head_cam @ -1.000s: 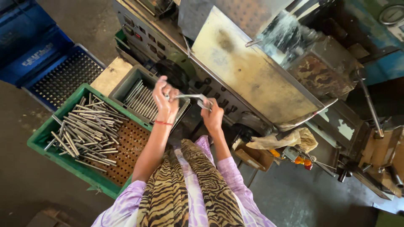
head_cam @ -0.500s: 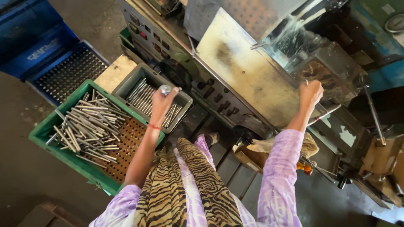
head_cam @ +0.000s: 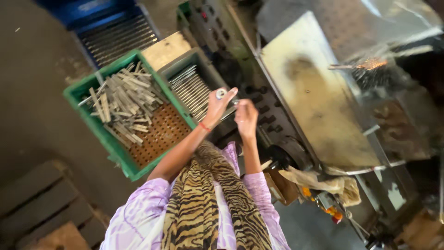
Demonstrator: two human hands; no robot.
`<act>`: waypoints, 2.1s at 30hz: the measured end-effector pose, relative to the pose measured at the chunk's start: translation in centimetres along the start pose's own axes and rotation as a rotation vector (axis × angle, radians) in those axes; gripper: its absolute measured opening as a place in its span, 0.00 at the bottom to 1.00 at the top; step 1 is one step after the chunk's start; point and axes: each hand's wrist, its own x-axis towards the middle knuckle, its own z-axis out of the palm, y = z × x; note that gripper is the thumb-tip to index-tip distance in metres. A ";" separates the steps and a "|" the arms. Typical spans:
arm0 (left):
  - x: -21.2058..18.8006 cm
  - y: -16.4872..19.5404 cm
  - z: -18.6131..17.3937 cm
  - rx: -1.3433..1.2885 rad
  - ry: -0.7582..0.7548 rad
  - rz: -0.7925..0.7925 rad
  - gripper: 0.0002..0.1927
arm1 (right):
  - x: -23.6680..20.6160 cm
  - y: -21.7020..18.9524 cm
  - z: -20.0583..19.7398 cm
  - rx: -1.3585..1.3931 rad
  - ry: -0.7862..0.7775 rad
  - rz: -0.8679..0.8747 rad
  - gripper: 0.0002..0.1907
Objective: The person repeatedly picks metal rods from a green crate, inserts them into a grinding machine, and removes them after grinding. The person uses a wrench to operate the machine and places the finished rods into a gray tray.
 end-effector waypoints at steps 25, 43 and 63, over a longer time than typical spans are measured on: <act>-0.5 0.8 -4.1 0.167 -0.059 0.022 0.17 | 1.2 -1.7 7.0 0.204 0.214 -0.050 0.11; -8.1 1.8 -28.3 1.689 -0.360 -0.395 0.16 | -8.9 -1.7 -5.7 0.028 0.619 -0.069 0.12; -7.4 2.9 -32.2 1.779 -0.496 0.145 0.09 | -9.3 0.3 -5.4 -0.063 0.584 -0.070 0.12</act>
